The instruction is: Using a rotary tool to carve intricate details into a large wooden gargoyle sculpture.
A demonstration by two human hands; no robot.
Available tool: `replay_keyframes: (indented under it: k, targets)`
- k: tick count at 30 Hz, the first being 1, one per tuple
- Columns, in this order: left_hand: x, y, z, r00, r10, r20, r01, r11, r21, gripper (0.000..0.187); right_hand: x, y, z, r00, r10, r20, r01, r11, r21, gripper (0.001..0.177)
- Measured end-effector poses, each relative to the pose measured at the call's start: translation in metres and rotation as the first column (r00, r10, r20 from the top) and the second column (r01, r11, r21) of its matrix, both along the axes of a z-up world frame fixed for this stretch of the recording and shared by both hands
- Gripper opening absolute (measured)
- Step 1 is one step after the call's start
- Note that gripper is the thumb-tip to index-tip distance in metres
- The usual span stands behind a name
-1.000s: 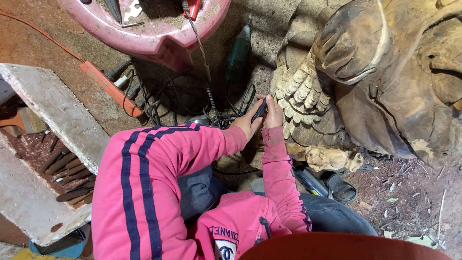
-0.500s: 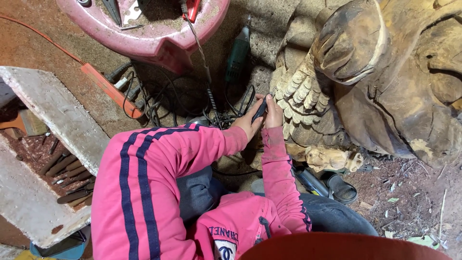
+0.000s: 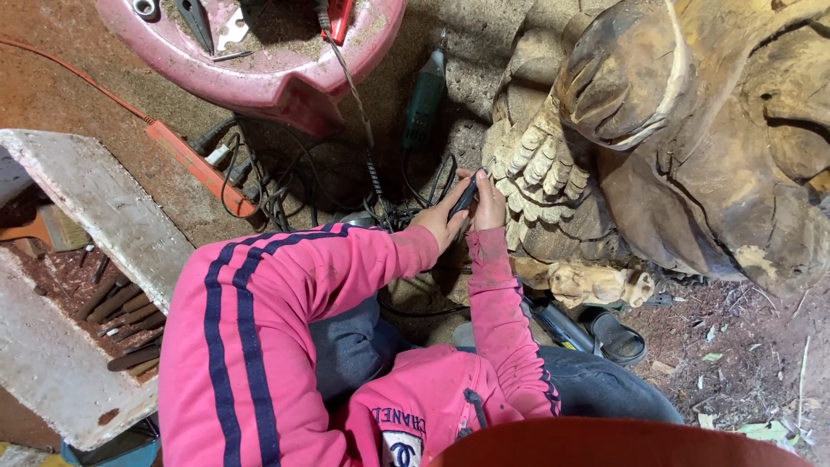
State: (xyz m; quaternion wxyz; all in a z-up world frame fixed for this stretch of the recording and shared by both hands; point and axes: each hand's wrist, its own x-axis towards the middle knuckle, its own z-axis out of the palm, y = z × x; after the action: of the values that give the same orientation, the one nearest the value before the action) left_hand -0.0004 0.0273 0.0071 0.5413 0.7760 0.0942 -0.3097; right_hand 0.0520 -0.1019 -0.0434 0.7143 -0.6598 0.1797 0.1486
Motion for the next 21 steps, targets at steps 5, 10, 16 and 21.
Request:
replay_keyframes:
  k: [5,10,16,21]
  targets:
    - [0.003,0.001,0.003,1.0,0.028,-0.013,-0.028,1.0,-0.009,0.058,0.003,0.005,0.009,0.999,0.047,0.0,-0.047,0.998,-0.037,0.039]
    - [0.006,0.005,0.004,1.0,0.011,0.005,-0.011,1.0,-0.008,0.059,0.004,0.01,0.011,0.997,0.068,0.028,-0.066,0.995,-0.077,0.041]
    - [0.013,0.007,-0.022,0.996,-0.041,0.082,0.04,0.999,0.011,0.06,0.008,0.013,0.011,1.0,-0.029,-0.007,0.028,0.999,-0.045,0.046]
    - [0.016,0.01,-0.03,0.98,-0.152,0.13,0.135,0.983,0.126,0.06,0.001,0.01,0.005,0.994,-0.109,-0.015,0.109,0.994,-0.034,0.05]
